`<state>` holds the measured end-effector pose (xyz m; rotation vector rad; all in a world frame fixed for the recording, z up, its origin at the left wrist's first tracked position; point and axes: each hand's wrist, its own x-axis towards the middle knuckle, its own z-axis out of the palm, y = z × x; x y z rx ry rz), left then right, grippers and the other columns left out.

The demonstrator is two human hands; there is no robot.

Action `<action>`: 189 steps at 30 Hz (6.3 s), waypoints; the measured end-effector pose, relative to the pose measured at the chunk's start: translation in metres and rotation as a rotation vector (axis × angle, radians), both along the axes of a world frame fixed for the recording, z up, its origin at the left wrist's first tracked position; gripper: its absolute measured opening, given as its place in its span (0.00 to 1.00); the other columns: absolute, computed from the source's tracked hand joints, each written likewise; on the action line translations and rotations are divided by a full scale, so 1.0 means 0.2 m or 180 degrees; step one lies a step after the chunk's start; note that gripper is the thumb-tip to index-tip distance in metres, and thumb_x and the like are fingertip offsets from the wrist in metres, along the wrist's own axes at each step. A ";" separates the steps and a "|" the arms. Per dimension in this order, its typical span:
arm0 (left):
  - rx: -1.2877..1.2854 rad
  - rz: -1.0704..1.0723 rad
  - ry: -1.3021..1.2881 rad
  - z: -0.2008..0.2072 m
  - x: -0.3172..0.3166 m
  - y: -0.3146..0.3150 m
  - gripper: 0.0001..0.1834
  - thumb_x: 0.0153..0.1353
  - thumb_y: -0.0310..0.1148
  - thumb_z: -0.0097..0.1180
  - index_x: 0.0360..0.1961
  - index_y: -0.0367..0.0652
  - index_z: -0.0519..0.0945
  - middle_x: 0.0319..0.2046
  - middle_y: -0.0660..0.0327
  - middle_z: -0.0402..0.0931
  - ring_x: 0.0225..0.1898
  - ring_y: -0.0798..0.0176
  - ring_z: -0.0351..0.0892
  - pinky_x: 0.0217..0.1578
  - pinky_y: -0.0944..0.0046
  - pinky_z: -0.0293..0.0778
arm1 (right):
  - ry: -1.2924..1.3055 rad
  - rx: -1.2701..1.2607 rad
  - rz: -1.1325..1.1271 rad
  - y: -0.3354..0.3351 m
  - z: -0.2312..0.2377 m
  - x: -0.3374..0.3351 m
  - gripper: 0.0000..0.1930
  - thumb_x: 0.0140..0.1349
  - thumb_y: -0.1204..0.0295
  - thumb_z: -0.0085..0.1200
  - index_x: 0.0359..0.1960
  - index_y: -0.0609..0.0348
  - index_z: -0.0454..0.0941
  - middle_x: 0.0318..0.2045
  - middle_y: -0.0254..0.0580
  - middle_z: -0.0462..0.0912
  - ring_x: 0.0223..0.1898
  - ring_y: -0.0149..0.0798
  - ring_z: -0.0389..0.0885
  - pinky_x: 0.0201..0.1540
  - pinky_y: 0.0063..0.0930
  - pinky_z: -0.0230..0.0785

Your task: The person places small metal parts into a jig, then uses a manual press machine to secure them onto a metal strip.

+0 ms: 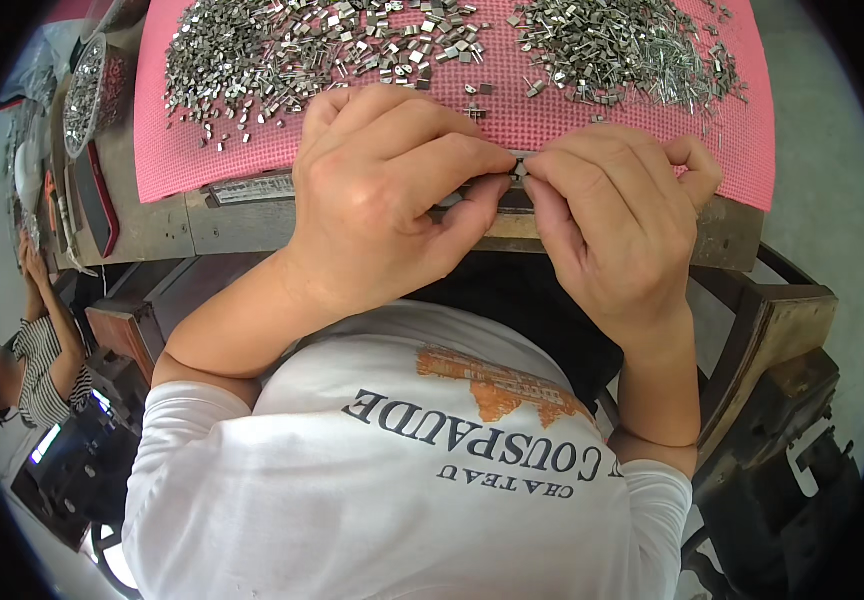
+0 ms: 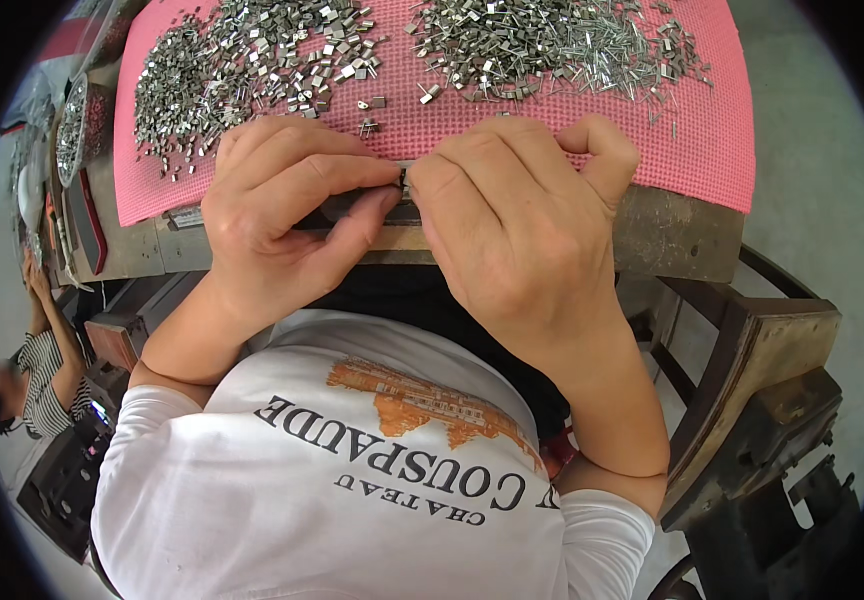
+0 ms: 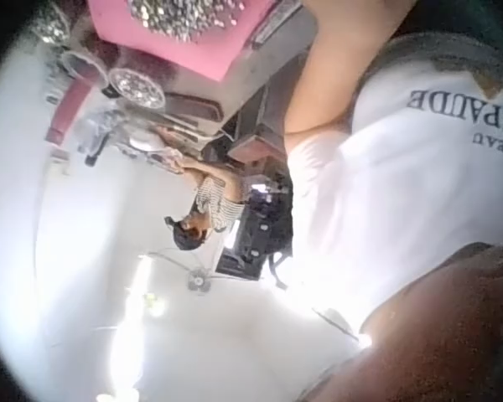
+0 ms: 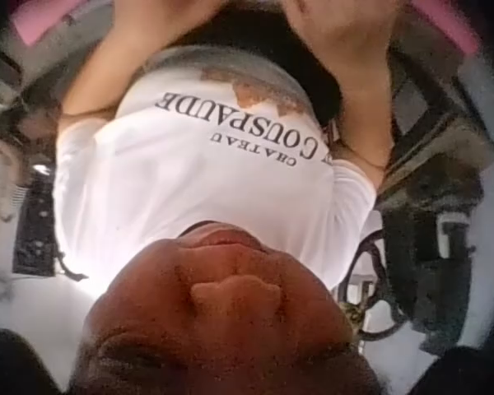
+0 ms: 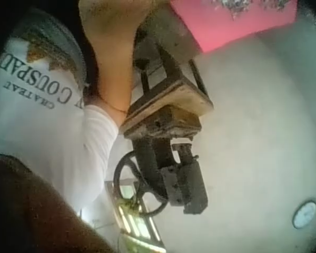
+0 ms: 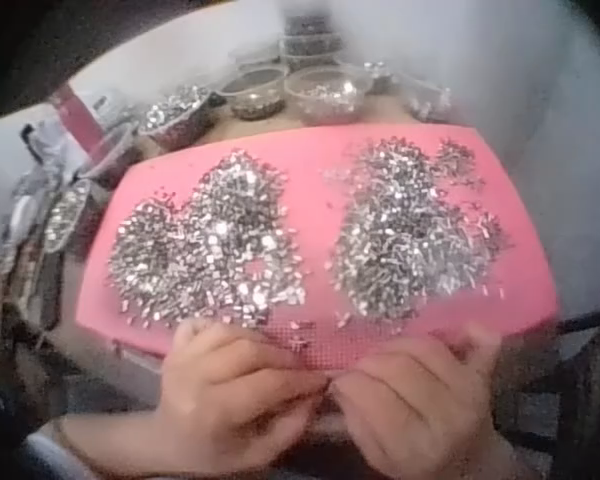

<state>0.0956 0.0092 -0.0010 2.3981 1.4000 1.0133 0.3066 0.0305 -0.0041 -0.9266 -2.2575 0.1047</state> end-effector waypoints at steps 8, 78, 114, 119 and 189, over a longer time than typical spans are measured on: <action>-0.0091 -0.0012 -0.0003 0.03 -0.05 -0.01 0.15 0.45 0.24 0.75 0.37 0.43 0.90 0.34 0.60 0.87 0.39 0.57 0.84 0.47 0.60 0.75 | 0.0172 -0.0202 0.0075 0.01 -0.02 0.01 0.13 0.49 0.76 0.69 0.37 0.53 0.83 0.36 0.29 0.84 0.39 0.35 0.83 0.50 0.41 0.57; -0.0467 -0.0317 0.0484 0.08 -0.26 0.23 0.12 0.46 0.24 0.70 0.35 0.45 0.87 0.37 0.62 0.78 0.45 0.54 0.79 0.50 0.54 0.73 | -0.0534 -0.0262 0.0140 0.24 0.04 -0.14 0.06 0.55 0.73 0.68 0.33 0.50 0.83 0.34 0.28 0.79 0.42 0.36 0.76 0.50 0.42 0.53; -0.0425 0.0491 0.0092 0.02 -0.22 0.10 0.10 0.46 0.26 0.75 0.33 0.47 0.90 0.36 0.64 0.79 0.40 0.56 0.77 0.42 0.59 0.72 | -0.0304 -0.0596 -0.0330 0.17 0.07 -0.18 0.06 0.51 0.72 0.68 0.30 0.48 0.84 0.31 0.26 0.78 0.41 0.36 0.76 0.49 0.42 0.51; -0.0367 0.0524 0.0132 0.01 -0.22 0.10 0.06 0.49 0.33 0.72 0.31 0.51 0.90 0.34 0.68 0.75 0.41 0.57 0.76 0.41 0.55 0.69 | -0.0340 -0.0412 -0.0220 0.20 0.05 -0.22 0.05 0.52 0.72 0.68 0.30 0.48 0.84 0.30 0.26 0.77 0.40 0.36 0.75 0.49 0.42 0.51; 0.0059 -0.0076 0.0000 -0.01 0.08 0.04 0.11 0.44 0.27 0.75 0.32 0.49 0.90 0.34 0.68 0.86 0.40 0.60 0.81 0.45 0.60 0.71 | 0.0044 -0.0564 -0.0354 -0.03 0.00 0.07 0.04 0.62 0.75 0.59 0.37 0.52 0.81 0.35 0.30 0.83 0.38 0.36 0.80 0.49 0.39 0.55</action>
